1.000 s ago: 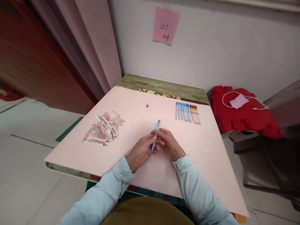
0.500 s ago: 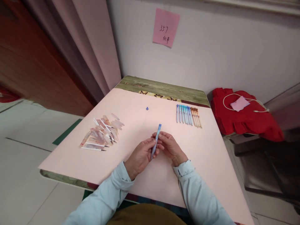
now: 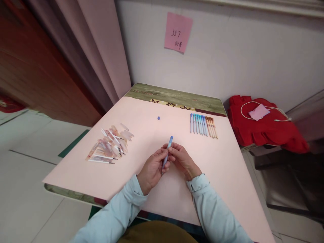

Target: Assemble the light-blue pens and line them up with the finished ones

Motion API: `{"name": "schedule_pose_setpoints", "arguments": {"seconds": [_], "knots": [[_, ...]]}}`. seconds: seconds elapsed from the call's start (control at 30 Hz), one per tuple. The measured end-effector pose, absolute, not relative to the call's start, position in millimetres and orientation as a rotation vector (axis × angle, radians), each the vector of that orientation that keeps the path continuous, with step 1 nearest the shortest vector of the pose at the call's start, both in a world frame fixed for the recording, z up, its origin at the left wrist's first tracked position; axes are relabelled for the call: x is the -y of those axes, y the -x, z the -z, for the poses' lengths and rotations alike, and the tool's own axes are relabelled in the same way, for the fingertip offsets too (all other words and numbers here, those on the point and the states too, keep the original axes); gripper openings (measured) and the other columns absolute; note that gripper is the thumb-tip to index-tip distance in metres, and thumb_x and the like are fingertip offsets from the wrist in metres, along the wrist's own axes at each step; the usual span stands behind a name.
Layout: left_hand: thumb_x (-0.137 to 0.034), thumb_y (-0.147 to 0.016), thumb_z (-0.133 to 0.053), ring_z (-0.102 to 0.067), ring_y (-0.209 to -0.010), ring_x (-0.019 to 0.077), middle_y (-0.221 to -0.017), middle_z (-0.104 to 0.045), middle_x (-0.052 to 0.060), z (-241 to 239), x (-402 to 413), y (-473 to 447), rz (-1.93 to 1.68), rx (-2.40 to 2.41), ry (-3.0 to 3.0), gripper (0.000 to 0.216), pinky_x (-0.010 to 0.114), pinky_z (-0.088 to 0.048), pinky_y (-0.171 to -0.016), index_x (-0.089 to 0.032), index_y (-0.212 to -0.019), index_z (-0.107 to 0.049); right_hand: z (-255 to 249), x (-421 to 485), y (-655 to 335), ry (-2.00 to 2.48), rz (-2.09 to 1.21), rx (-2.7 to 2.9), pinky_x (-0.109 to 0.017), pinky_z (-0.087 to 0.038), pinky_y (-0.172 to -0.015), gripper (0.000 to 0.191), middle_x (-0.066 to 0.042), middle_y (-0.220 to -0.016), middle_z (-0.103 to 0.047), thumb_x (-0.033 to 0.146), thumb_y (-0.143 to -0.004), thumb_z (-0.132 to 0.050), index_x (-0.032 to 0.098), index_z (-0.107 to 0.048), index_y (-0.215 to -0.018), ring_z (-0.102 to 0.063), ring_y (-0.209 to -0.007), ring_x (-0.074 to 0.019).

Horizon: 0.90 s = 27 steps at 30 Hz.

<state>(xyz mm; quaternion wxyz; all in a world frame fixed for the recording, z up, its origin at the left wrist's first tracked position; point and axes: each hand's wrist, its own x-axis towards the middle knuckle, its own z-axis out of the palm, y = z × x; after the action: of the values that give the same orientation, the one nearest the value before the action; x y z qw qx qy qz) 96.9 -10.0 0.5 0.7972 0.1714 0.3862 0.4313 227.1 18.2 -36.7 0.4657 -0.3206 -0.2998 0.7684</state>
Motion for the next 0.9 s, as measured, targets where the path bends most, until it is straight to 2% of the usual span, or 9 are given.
{"name": "schedule_pose_setpoints", "arguments": {"seconds": [0.1, 0.2, 0.37, 0.53, 0.7, 0.77, 0.9], "knots": [[-0.027, -0.084, -0.062, -0.043, -0.044, 0.0049, -0.068, -0.063, 0.003, -1.1, 10.5, -95.6, -0.957, -0.808, -0.408, 0.016, 0.016, -0.025, -0.040, -0.015, -0.092, -0.058, 34.0, -16.4, -228.2, 0.715, -1.946, 0.781, -0.028, -0.051, -0.069, 0.038, 0.002, -0.068, -0.062, 0.040, -0.076, -0.075, 0.019, -0.069, -0.108, -0.057, -0.060, -0.0115], [-0.028, -0.085, -0.060, -0.042, -0.044, 0.0048, -0.067, -0.063, 0.003, -3.5, 10.7, -96.1, -0.972, -0.808, -0.431, 0.016, 0.017, -0.025, -0.040, -0.013, -0.090, -0.058, 31.8, -15.0, -228.6, 0.702, -1.950, 0.799, -0.030, -0.050, -0.073, 0.037, 0.005, -0.053, -0.053, 0.039, -0.080, -0.071, 0.016, -0.070, -0.109, -0.058, -0.059, -0.0130], [-0.030, -0.085, -0.059, -0.043, -0.043, 0.0054, -0.067, -0.063, 0.004, -2.6, 13.0, -100.4, -0.975, -0.823, -0.438, 0.017, 0.018, -0.025, -0.040, -0.013, -0.086, -0.058, 30.5, -14.0, -228.9, 0.705, -1.918, 0.768, -0.028, -0.050, -0.074, 0.031, 0.000, -0.069, -0.063, 0.035, -0.080, -0.070, 0.017, -0.072, -0.105, -0.053, -0.057, -0.0096], [-0.030, -0.086, -0.056, -0.042, -0.042, 0.0054, -0.065, -0.062, 0.004, -2.5, 15.4, -102.3, -0.962, -0.848, -0.431, 0.018, 0.018, -0.024, -0.040, -0.013, -0.083, -0.058, 34.0, -15.7, -228.8, 0.721, -1.927, 0.764, -0.025, -0.049, -0.064, 0.027, 0.002, -0.062, -0.060, 0.038, -0.078, -0.074, 0.018, -0.074, -0.096, -0.051, -0.054, -0.0093], [-0.033, -0.088, -0.052, -0.043, -0.040, 0.0063, -0.065, -0.063, 0.005, -6.9, 15.2, -103.5, -0.963, -0.872, -0.445, 0.020, 0.019, -0.025, -0.039, -0.014, -0.088, -0.058, 35.9, -16.3, -228.0, 0.764, -1.912, 0.748, -0.023, -0.049, -0.063, 0.025, 0.000, -0.071, -0.065, 0.036, -0.075, -0.077, 0.018, -0.074, -0.092, -0.050, -0.053, -0.0073], [-0.034, -0.087, -0.054, -0.043, -0.040, 0.0065, -0.065, -0.063, 0.004, -7.4, 15.4, -104.2, -0.973, -0.875, -0.459, 0.020, 0.019, -0.025, -0.039, -0.014, -0.091, -0.058, 35.6, -15.4, -227.6, 0.760, -1.913, 0.739, -0.023, -0.049, -0.064, 0.026, -0.001, -0.075, -0.066, 0.036, -0.075, -0.077, 0.018, -0.073, -0.092, -0.053, -0.057, -0.0081], [-0.034, -0.082, -0.064, -0.042, -0.040, 0.0050, -0.066, -0.063, 0.003, -5.2, 17.2, -104.8, -1.000, -0.876, -0.471, 0.023, 0.017, -0.021, -0.039, -0.016, -0.094, -0.057, 35.8, -13.6, -226.3, 0.737, -1.915, 0.751, -0.023, -0.050, -0.064, 0.028, 0.001, -0.068, -0.063, 0.037, -0.074, -0.078, 0.018, -0.071, -0.094, -0.057, -0.062, -0.0107]]}}
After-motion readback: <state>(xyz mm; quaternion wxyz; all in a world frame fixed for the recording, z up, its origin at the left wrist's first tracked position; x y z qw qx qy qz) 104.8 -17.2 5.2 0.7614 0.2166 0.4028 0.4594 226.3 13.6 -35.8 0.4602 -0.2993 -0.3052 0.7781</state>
